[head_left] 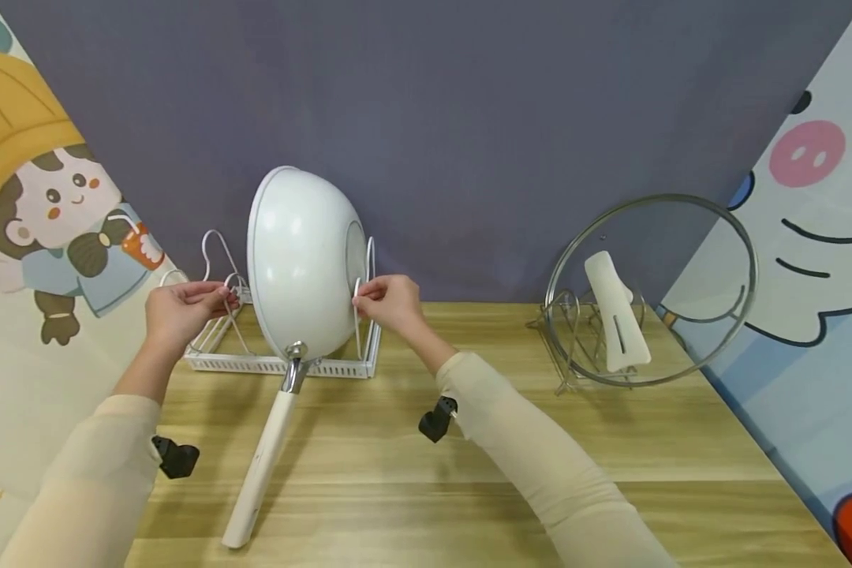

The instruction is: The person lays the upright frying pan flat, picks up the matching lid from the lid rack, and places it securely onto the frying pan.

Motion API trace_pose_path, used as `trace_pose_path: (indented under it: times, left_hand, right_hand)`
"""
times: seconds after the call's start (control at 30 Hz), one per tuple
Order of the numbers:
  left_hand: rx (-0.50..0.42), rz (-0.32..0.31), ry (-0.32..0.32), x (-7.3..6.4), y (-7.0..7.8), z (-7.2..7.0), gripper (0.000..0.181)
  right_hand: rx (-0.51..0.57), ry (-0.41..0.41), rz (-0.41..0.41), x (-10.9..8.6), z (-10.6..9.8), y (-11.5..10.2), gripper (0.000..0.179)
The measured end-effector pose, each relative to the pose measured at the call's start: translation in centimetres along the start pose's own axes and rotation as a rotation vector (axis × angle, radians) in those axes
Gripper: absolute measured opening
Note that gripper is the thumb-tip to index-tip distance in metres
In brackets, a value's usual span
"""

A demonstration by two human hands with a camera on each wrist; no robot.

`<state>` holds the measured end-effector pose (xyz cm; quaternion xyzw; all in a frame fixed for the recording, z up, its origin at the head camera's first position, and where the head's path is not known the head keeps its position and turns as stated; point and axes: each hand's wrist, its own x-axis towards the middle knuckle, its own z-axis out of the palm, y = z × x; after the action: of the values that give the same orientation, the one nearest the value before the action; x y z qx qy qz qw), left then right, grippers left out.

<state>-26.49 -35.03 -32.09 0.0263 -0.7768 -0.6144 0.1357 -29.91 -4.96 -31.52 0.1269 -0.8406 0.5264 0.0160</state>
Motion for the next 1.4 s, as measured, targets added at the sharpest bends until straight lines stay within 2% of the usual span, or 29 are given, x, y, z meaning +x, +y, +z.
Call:
trace_pose_path:
  times: [0.17, 0.3, 0.53, 0.77, 0.97, 1.4]
  left_hand:
    - [0.033, -0.025, 0.006, -0.2, 0.2, -0.2, 0.027]
    - [0.02, -0.042, 0.015, -0.4, 0.2, -0.3, 0.032]
    - [-0.082, -0.041, 0.002, -0.8, 0.4, -0.2, 0.032]
    - [-0.136, -0.013, -0.034, -1.3, 0.5, 0.1, 0.033]
    - [-0.093, -0.001, -0.031, -1.4, 0.4, 0.3, 0.035]
    - [-0.124, -0.055, 0.013, -1.1, 0.5, 0.5, 0.032]
  right_hand:
    - [0.012, -0.014, -0.02, 0.2, 0.1, 0.1, 0.014]
    - [0.008, -0.023, -0.018, 0.4, 0.2, 0.2, 0.014]
    - [-0.02, 0.002, -0.037, 0.8, 0.2, 0.3, 0.014]
    - [-0.09, 0.046, -0.057, 1.3, 0.1, 0.5, 0.013]
    - [-0.089, 0.044, -0.052, 1.6, 0.1, 0.6, 0.013]
    - [-0.085, 0.07, -0.069, 2.0, 0.3, 0.9, 0.013]
